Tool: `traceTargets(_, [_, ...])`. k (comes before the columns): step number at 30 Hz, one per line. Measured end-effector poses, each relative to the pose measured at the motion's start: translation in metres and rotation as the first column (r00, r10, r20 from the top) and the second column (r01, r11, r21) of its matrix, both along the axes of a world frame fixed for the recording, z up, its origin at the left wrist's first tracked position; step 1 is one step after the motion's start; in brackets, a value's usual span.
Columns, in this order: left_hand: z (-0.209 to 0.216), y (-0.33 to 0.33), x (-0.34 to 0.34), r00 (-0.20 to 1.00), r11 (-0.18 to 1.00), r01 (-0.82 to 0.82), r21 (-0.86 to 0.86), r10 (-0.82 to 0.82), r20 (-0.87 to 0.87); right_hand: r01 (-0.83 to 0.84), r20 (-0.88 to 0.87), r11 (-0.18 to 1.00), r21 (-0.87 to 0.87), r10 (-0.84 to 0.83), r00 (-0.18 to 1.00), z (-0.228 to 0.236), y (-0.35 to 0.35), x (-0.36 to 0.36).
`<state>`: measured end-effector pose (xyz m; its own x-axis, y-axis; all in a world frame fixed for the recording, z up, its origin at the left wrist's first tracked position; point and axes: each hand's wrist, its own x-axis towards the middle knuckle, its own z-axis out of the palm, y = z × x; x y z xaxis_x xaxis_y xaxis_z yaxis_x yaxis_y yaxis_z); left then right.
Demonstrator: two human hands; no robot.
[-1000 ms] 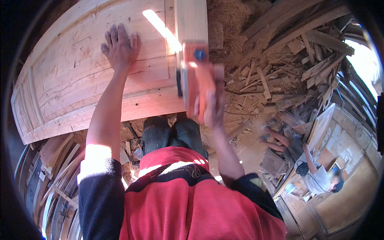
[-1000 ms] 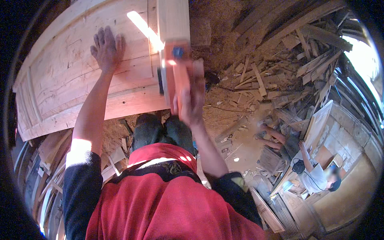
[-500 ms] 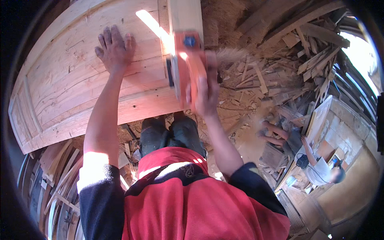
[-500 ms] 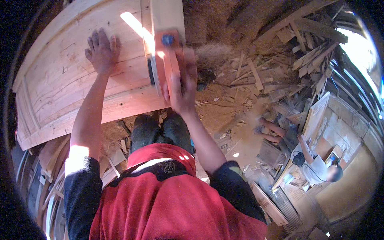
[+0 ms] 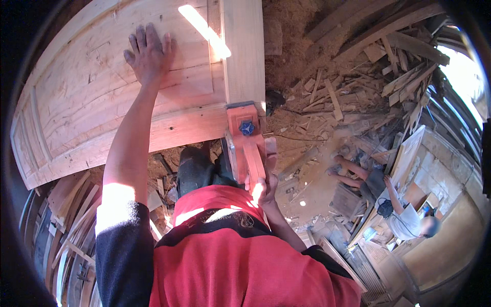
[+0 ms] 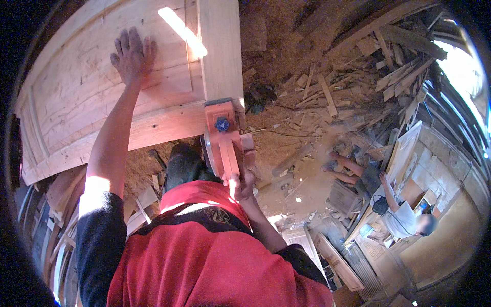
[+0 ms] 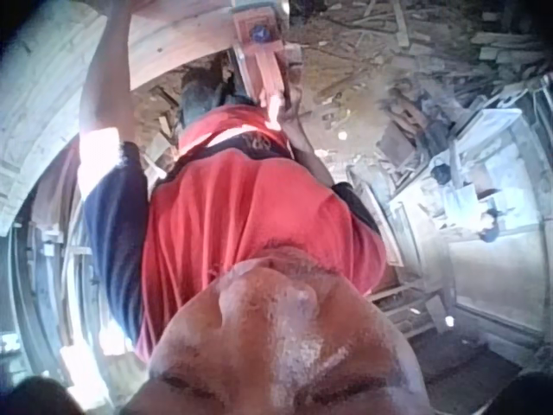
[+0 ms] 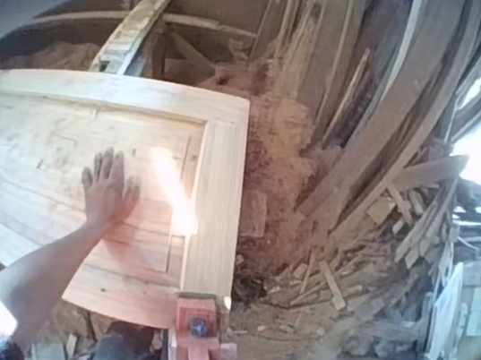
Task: The person sands a wooden door with an electric sander, moving the tool across the flat surfaces and edges while stabilizing the door with their hand.
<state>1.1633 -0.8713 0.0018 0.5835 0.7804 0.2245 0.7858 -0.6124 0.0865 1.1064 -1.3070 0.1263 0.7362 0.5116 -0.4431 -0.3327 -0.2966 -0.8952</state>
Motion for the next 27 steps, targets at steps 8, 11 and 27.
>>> traceTargets(8, [0.002,-0.002,0.002,1.000,0.999,0.008,0.043,-0.009,0.025,0.024,0.032,0.998,0.064,-0.026,0.999,0.003,0.117,0.096])
traceTargets(11, [0.002,0.000,-0.004,1.000,0.999,0.001,0.048,-0.002,0.014,0.007,0.099,0.996,0.093,-0.016,0.995,0.003,0.173,0.145])
traceTargets(27, [-0.002,0.000,-0.004,0.997,0.995,0.029,0.092,-0.035,0.065,-0.007,-0.098,0.998,0.067,0.013,0.995,0.004,0.022,0.038])
